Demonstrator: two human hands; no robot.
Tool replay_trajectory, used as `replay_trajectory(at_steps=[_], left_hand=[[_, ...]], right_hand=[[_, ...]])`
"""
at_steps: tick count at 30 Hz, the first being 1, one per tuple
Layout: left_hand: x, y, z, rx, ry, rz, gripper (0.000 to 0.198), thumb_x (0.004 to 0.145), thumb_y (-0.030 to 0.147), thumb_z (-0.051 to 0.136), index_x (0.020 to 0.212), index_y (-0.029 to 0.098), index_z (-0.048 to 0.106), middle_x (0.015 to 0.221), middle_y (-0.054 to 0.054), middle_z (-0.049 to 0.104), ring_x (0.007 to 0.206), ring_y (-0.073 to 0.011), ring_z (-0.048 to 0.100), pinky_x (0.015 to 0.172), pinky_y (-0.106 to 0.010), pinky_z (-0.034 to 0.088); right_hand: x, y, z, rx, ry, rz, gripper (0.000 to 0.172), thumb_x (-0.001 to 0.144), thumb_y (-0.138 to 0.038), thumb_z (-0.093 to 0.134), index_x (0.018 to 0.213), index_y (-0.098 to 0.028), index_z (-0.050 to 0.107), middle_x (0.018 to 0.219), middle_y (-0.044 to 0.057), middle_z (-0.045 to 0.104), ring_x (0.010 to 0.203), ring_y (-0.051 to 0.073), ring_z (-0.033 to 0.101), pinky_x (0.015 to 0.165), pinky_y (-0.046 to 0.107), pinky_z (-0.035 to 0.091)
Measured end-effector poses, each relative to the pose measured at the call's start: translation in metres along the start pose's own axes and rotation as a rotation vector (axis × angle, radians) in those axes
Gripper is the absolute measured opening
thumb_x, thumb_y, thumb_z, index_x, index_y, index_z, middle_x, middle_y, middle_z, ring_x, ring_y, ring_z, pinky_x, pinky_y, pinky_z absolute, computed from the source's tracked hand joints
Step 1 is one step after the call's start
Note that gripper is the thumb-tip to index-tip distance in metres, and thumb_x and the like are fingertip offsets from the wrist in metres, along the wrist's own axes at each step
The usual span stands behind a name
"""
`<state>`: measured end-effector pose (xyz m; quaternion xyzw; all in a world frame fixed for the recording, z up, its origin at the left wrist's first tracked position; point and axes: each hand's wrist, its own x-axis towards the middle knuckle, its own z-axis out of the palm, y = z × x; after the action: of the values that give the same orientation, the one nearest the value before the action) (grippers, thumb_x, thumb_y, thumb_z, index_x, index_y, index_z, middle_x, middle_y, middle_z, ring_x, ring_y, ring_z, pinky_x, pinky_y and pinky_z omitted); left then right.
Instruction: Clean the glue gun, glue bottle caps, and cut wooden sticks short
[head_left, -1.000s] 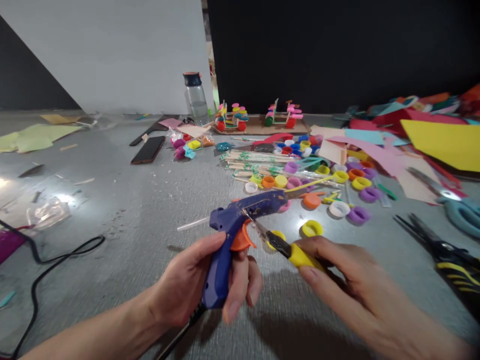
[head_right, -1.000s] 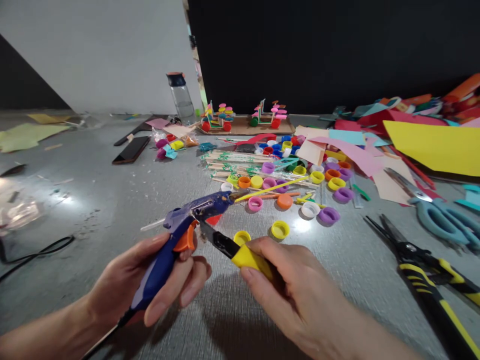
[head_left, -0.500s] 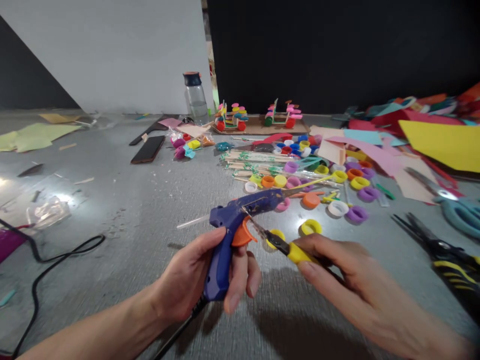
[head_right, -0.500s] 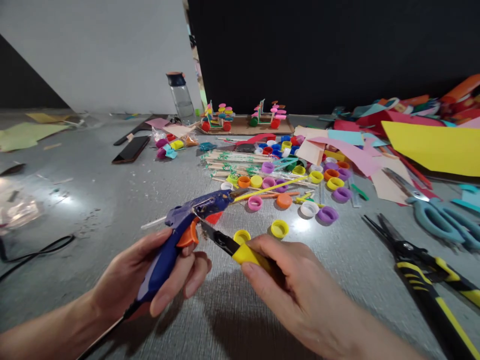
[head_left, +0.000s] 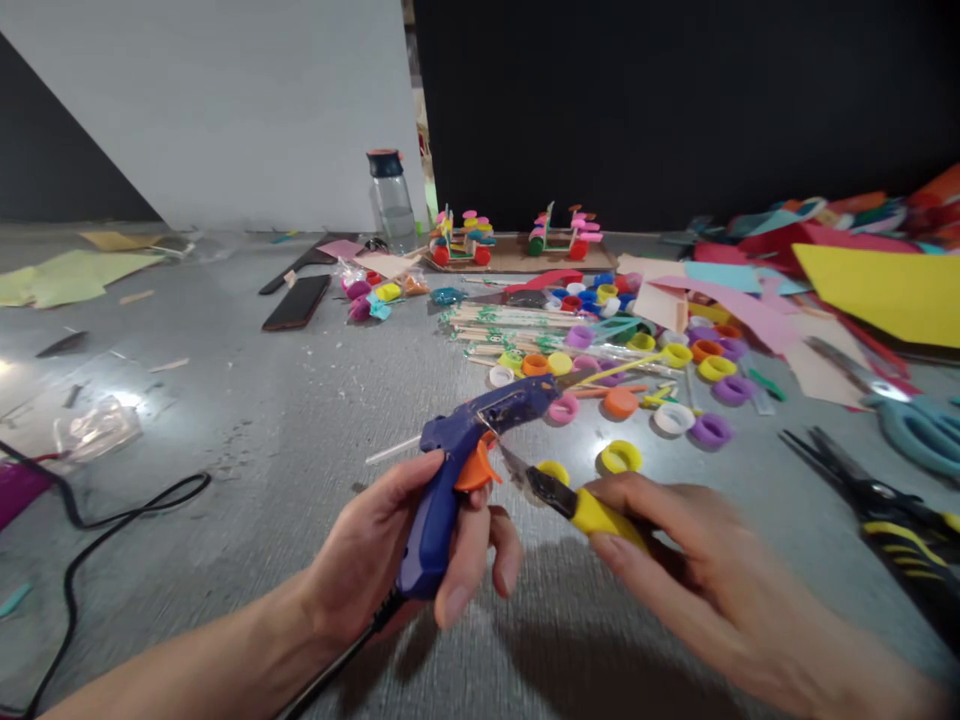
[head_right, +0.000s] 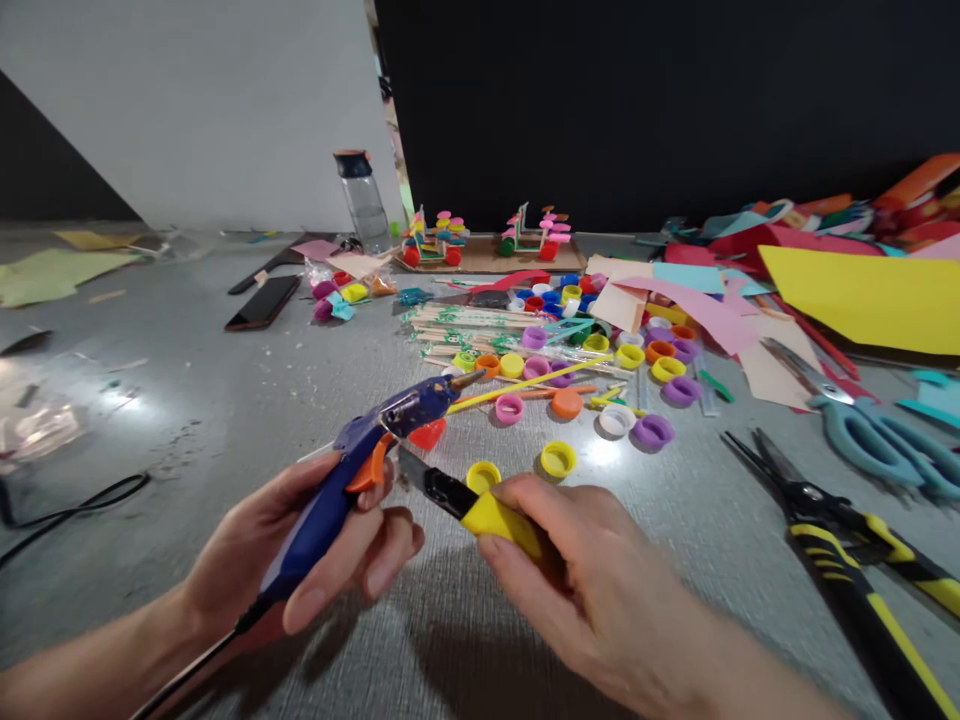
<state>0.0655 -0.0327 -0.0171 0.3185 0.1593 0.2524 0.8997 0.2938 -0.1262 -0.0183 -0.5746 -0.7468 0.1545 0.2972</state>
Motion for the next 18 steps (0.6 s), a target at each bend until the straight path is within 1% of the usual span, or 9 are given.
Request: replay_trajectory(at_steps=[3, 5, 9, 12, 15, 17, 18], left_hand=[[0.000, -0.002, 0.002, -0.022, -0.004, -0.008, 0.049, 0.103, 0.033, 0.029, 0.083, 0.011, 0.068, 0.044, -0.004, 0.061, 0.066, -0.0214, 0.066, 0.076, -0.031, 0.044], [0.000, -0.002, 0.002, -0.032, 0.000, -0.004, 0.050, 0.103, 0.033, 0.028, 0.084, 0.011, 0.068, 0.044, -0.004, 0.061, 0.066, -0.0212, 0.065, 0.077, -0.031, 0.044], [0.001, 0.000, 0.001, -0.048, 0.007, 0.014, 0.049, 0.103, 0.032, 0.029, 0.082, 0.012, 0.068, 0.046, -0.005, 0.062, 0.066, -0.0213, 0.066, 0.078, -0.032, 0.045], [0.003, 0.002, -0.003, -0.013, 0.016, 0.033, 0.052, 0.103, 0.032, 0.026, 0.082, 0.012, 0.069, 0.047, -0.005, 0.062, 0.067, -0.0213, 0.066, 0.076, -0.031, 0.046], [0.005, 0.004, -0.010, 0.118, 0.054, 0.047, 0.055, 0.104, 0.035, 0.025, 0.082, 0.014, 0.070, 0.049, -0.005, 0.063, 0.073, -0.0218, 0.066, 0.079, -0.030, 0.046], [0.007, 0.006, -0.014, 0.313, 0.120, 0.061, 0.058, 0.104, 0.040, 0.025, 0.077, 0.015, 0.069, 0.053, -0.006, 0.064, 0.075, -0.0215, 0.065, 0.081, -0.031, 0.046], [0.007, 0.008, -0.015, 0.471, 0.164, 0.083, 0.059, 0.103, 0.042, 0.026, 0.072, 0.015, 0.068, 0.056, -0.006, 0.065, 0.074, -0.0208, 0.064, 0.080, -0.030, 0.046]], right_hand=[[0.002, 0.000, 0.001, 0.065, -0.041, 0.025, 0.019, 0.103, -0.037, 0.047, 0.098, -0.023, 0.059, 0.068, -0.004, 0.061, 0.055, 0.012, 0.054, 0.051, 0.026, 0.040], [0.002, 0.000, 0.001, 0.111, -0.040, 0.042, 0.018, 0.103, -0.036, 0.047, 0.097, -0.023, 0.058, 0.066, -0.005, 0.059, 0.054, 0.011, 0.051, 0.049, 0.025, 0.039], [0.000, 0.002, -0.001, 0.156, 0.061, 0.045, 0.020, 0.103, -0.035, 0.046, 0.090, -0.024, 0.057, 0.065, -0.005, 0.056, 0.054, 0.011, 0.052, 0.049, 0.025, 0.039], [-0.002, 0.003, -0.003, 0.101, 0.122, 0.012, 0.019, 0.103, -0.036, 0.048, 0.093, -0.024, 0.059, 0.069, -0.003, 0.061, 0.057, 0.012, 0.055, 0.050, 0.026, 0.040], [-0.001, 0.007, -0.004, 0.054, 0.134, 0.000, 0.017, 0.102, -0.036, 0.050, 0.099, -0.023, 0.060, 0.077, 0.000, 0.066, 0.064, 0.014, 0.060, 0.052, 0.027, 0.042], [0.001, 0.012, -0.005, 0.051, 0.165, 0.020, 0.018, 0.102, -0.037, 0.050, 0.100, -0.023, 0.060, 0.079, 0.000, 0.067, 0.066, 0.015, 0.061, 0.054, 0.027, 0.043], [0.001, 0.014, -0.005, 0.049, 0.188, 0.028, 0.018, 0.102, -0.037, 0.050, 0.099, -0.023, 0.061, 0.079, 0.000, 0.066, 0.066, 0.015, 0.060, 0.055, 0.027, 0.044]])
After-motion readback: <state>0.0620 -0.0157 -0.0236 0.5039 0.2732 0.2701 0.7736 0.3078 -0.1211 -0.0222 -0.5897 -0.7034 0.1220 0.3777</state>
